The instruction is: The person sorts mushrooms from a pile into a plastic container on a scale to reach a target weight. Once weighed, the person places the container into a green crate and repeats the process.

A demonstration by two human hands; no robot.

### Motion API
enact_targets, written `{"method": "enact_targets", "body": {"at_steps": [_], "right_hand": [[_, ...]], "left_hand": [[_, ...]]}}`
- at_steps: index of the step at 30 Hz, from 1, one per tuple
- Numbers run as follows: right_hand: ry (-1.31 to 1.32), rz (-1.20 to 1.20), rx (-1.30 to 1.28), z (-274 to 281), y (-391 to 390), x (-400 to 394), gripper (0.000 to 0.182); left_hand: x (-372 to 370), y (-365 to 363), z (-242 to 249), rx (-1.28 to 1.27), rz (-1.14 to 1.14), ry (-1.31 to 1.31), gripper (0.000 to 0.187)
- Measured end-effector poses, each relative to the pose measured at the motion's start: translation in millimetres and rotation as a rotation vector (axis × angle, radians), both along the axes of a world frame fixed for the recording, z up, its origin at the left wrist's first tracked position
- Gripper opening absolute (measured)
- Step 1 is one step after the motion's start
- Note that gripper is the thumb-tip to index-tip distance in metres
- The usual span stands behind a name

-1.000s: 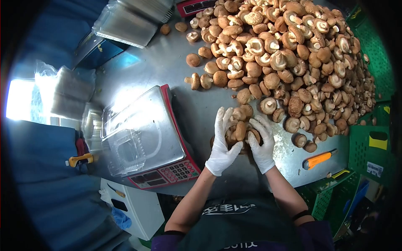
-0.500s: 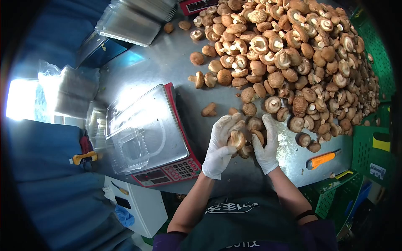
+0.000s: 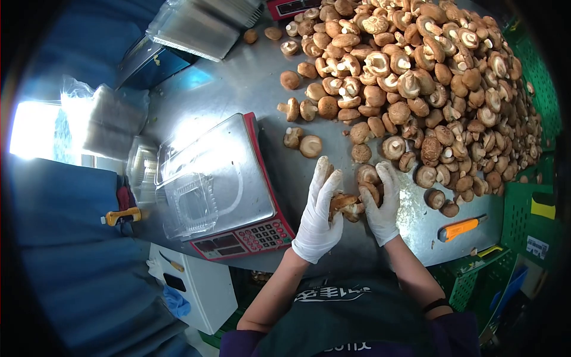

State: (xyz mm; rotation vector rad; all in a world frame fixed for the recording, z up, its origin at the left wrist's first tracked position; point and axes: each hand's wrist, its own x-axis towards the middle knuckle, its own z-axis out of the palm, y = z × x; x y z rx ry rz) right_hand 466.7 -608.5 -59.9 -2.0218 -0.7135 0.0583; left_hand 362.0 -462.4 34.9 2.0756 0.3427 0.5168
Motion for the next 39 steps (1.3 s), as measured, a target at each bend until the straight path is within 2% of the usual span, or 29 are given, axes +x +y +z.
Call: {"method": "enact_targets", "body": {"at_steps": [2, 5, 8, 9, 12, 13, 17, 21, 24, 25, 28, 32, 34, 35, 38, 39], "right_hand": [[-0.008, 0.003, 0.001, -0.1, -0.3, 0.1, 0.065], [-0.007, 0.014, 0.025, 0.8, -2.2, 2.6, 0.062], [0.022, 0.037, 0.078, 3.0, -1.6, 4.4, 0.058], [0.026, 0.045, 0.081, 4.6, -0.1, 5.7, 0.058], [0.068, 0.059, 0.096, 8.6, 8.0, 12.3, 0.058], [0.085, 0.060, 0.102, 10.9, 12.0, 16.7, 0.059], [-0.027, 0.162, -0.220, 38.1, 32.8, 34.0, 0.063], [-0.044, 0.270, -0.390, 50.4, 42.2, 42.5, 0.051], [0.062, 0.373, -0.231, 33.2, 25.4, 40.6, 0.047], [0.010, 0.374, -0.159, 26.0, 18.0, 37.1, 0.044], [0.069, 0.405, -0.068, 19.8, 8.8, 36.3, 0.043], [0.093, 0.241, -0.030, 30.5, 25.8, 37.6, 0.042], [0.070, 0.197, 0.005, 28.6, 31.8, 38.2, 0.039], [0.159, 0.202, -0.004, 30.6, 27.8, 37.1, 0.040], [0.299, 0.121, 0.202, 17.2, 5.5, 19.1, 0.044], [0.272, 0.100, 0.218, 16.4, -3.0, 11.8, 0.045]], "left_hand": [[-2.1, -1.0, 0.3, 0.010, 0.037, 0.016, 0.085], [-18.9, -5.9, -24.3, 0.117, 0.101, 0.193, 0.087], [-26.6, -30.4, -19.1, 0.123, 0.165, 0.396, 0.107], [-31.0, -34.5, -30.7, 0.240, 0.119, 0.501, 0.131], [-24.8, -36.4, -47.9, 0.420, 0.154, 0.685, 0.130], [-20.2, -33.4, -52.8, 0.397, 0.188, 0.693, 0.129], [4.8, -23.2, -61.2, 0.443, 0.155, 0.483, 0.124], [15.4, -16.7, -60.5, 0.459, 0.095, 0.418, 0.123], [13.6, -21.2, -69.1, 0.364, 0.073, 0.215, 0.122], [12.2, -20.8, -66.1, 0.333, 0.019, 0.264, 0.124], [23.1, -9.0, -44.2, 0.382, -0.104, 0.422, 0.127], [54.4, 19.0, -19.9, 0.262, -0.297, 0.657, 0.130], [56.6, 27.8, -27.6, 0.158, -0.324, 0.569, 0.130], [54.5, 29.1, -29.5, 0.125, -0.329, 0.520, 0.129], [36.3, 17.0, -40.8, 0.051, -0.342, 0.322, 0.126], [28.2, 9.4, -49.6, 0.017, -0.345, 0.304, 0.127]]}}
